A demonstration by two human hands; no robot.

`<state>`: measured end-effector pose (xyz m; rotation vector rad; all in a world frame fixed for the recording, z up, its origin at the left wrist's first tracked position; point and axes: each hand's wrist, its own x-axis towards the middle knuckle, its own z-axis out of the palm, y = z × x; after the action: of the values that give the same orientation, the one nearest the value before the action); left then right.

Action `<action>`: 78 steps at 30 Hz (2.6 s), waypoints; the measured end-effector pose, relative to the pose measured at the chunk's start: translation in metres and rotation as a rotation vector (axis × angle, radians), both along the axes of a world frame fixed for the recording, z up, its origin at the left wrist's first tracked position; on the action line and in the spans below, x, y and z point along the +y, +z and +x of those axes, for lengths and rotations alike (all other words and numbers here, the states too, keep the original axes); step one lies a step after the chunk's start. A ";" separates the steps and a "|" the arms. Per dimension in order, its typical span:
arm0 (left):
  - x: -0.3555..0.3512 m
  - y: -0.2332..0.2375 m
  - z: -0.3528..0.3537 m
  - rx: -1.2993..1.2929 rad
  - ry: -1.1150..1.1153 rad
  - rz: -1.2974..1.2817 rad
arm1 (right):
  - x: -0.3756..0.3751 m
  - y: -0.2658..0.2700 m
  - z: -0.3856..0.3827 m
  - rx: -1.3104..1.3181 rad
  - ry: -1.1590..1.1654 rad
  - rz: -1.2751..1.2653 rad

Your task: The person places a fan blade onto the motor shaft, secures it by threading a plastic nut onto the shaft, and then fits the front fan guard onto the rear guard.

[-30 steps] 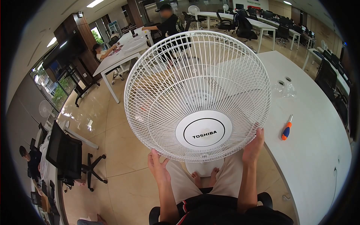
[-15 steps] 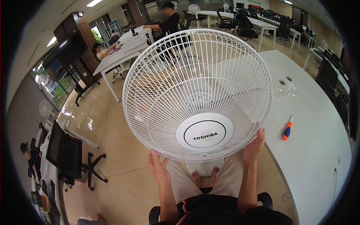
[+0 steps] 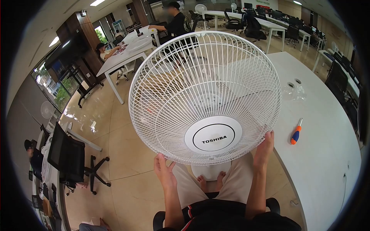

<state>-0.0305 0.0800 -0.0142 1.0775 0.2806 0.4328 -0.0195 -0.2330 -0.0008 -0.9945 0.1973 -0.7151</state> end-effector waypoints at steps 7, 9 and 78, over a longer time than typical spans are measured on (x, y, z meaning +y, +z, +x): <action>0.002 -0.003 0.000 0.017 0.004 0.015 | -0.025 -0.006 -0.009 0.173 -0.045 -0.279; 0.000 -0.002 0.001 0.005 0.005 0.010 | -0.032 -0.010 -0.011 0.256 -0.095 -0.354; -0.042 -0.041 0.072 -0.286 0.075 -0.377 | 0.026 -0.039 0.061 -0.084 -0.027 0.463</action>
<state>0.0410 0.0378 -0.0551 0.6286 0.1407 0.5692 0.0415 -0.2066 -0.0402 -0.5203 0.2878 -0.6932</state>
